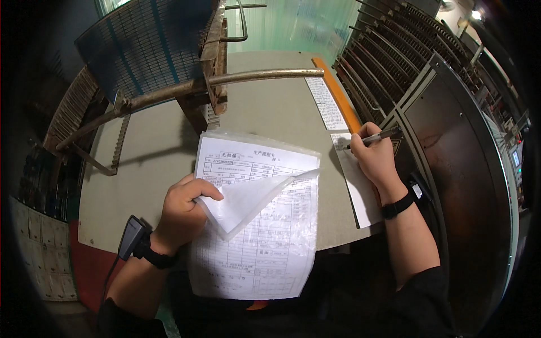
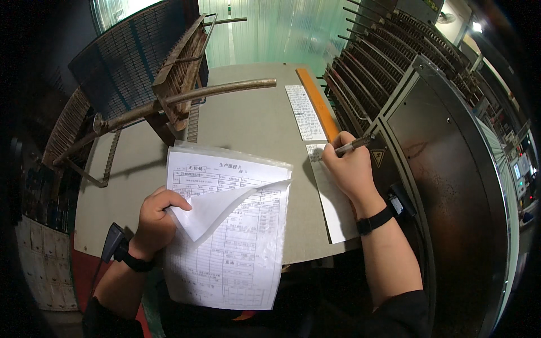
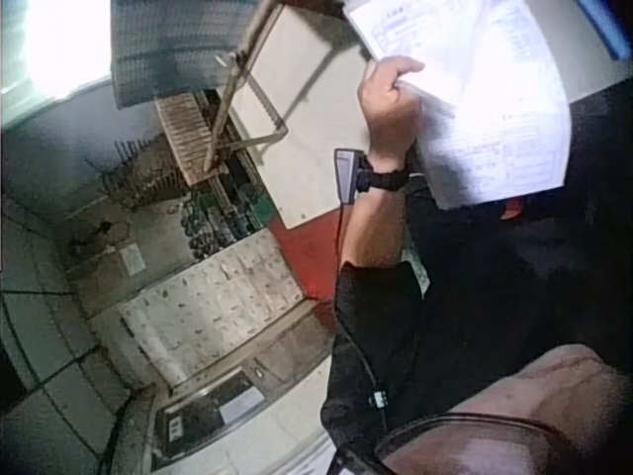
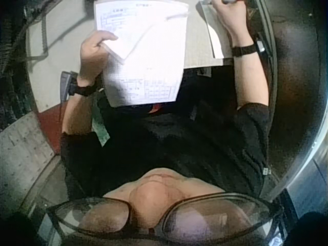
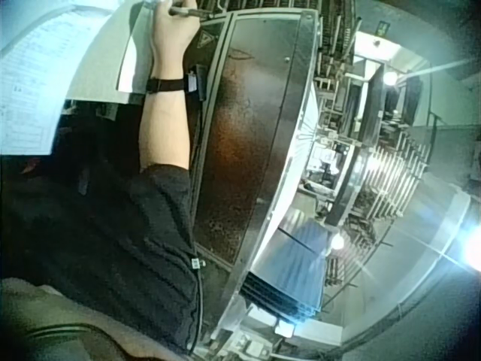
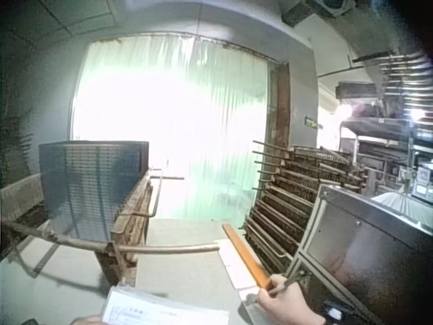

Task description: Inspecting circuit boards and filling out an industrial production tracking log.

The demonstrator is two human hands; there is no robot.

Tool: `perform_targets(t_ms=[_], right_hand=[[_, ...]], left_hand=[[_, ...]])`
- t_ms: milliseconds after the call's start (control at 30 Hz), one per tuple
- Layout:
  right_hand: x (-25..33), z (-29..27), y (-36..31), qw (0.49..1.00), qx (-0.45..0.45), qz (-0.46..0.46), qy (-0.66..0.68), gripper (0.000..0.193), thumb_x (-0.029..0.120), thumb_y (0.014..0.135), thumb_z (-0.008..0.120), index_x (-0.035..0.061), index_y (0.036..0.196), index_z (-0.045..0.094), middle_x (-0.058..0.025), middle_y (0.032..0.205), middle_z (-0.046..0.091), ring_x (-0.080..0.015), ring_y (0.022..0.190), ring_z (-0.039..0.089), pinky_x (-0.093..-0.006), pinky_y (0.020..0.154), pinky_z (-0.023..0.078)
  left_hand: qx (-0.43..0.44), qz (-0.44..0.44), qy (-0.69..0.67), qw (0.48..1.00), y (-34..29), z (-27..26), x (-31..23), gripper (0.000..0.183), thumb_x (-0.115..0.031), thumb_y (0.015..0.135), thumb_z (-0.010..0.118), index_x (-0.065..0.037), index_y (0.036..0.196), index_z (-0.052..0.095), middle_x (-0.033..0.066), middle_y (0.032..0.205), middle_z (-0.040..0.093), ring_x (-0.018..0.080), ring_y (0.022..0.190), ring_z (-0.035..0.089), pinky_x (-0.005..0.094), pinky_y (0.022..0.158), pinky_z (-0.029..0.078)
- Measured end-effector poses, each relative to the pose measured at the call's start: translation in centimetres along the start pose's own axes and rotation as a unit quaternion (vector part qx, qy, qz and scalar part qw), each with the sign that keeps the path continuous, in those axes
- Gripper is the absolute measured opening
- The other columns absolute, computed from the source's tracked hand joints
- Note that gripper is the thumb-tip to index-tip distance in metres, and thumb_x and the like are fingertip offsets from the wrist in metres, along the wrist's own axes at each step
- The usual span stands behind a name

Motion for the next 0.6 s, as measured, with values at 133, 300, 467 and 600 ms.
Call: perform_targets(t_ms=[133,300,467,600], right_hand=[[-0.2,0.0,0.1,1.000,-0.001,-0.001,0.001,0.022,0.017,0.085,0.065,-0.0035,0.079,0.059,-0.0073,0.064,0.055,-0.0114,0.061,0.049,-0.0302,0.059,0.043],[0.0,-0.4,-0.1,1.000,-0.005,-0.004,0.001,0.021,0.016,0.084,0.067,-0.0032,0.081,0.060,-0.0090,0.065,0.058,-0.0132,0.062,0.053,-0.0315,0.060,0.045],[0.6,0.0,-0.2,0.999,-0.017,-0.019,-0.026,0.021,0.018,0.084,0.068,-0.0028,0.082,0.063,-0.0152,0.068,0.062,-0.0204,0.063,0.060,-0.0336,0.062,0.048],[0.7,-0.1,-0.3,1.000,-0.010,0.002,-0.022,0.022,0.019,0.085,0.068,-0.0023,0.082,0.062,-0.0138,0.067,0.062,-0.0193,0.062,0.058,-0.0337,0.061,0.048]], left_hand=[[0.005,-0.004,0.003,1.000,-0.1,-0.3,-0.1,0.026,0.014,0.075,0.049,-0.001,0.080,0.068,0.0165,0.083,0.064,0.0295,0.074,0.065,0.0334,0.070,0.052],[0.015,0.002,0.000,1.000,0.1,0.0,-0.1,0.025,0.013,0.075,0.046,-0.002,0.076,0.066,0.0167,0.082,0.063,0.0303,0.074,0.064,0.0340,0.070,0.052],[0.023,0.021,0.016,0.999,-0.3,-0.2,0.1,0.025,0.013,0.074,0.045,-0.004,0.073,0.063,0.0177,0.087,0.065,0.0308,0.080,0.065,0.0343,0.074,0.052],[0.031,-0.032,0.001,0.999,-0.4,0.1,0.8,0.023,0.013,0.076,0.047,-0.004,0.074,0.062,0.0177,0.092,0.066,0.0308,0.087,0.066,0.0340,0.080,0.052]])
Point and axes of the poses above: each hand's wrist, its own y-axis towards the middle knuckle, its own z-axis out of the palm, x = y × z, the point moved 2 cm from there along y, towards the middle knuckle
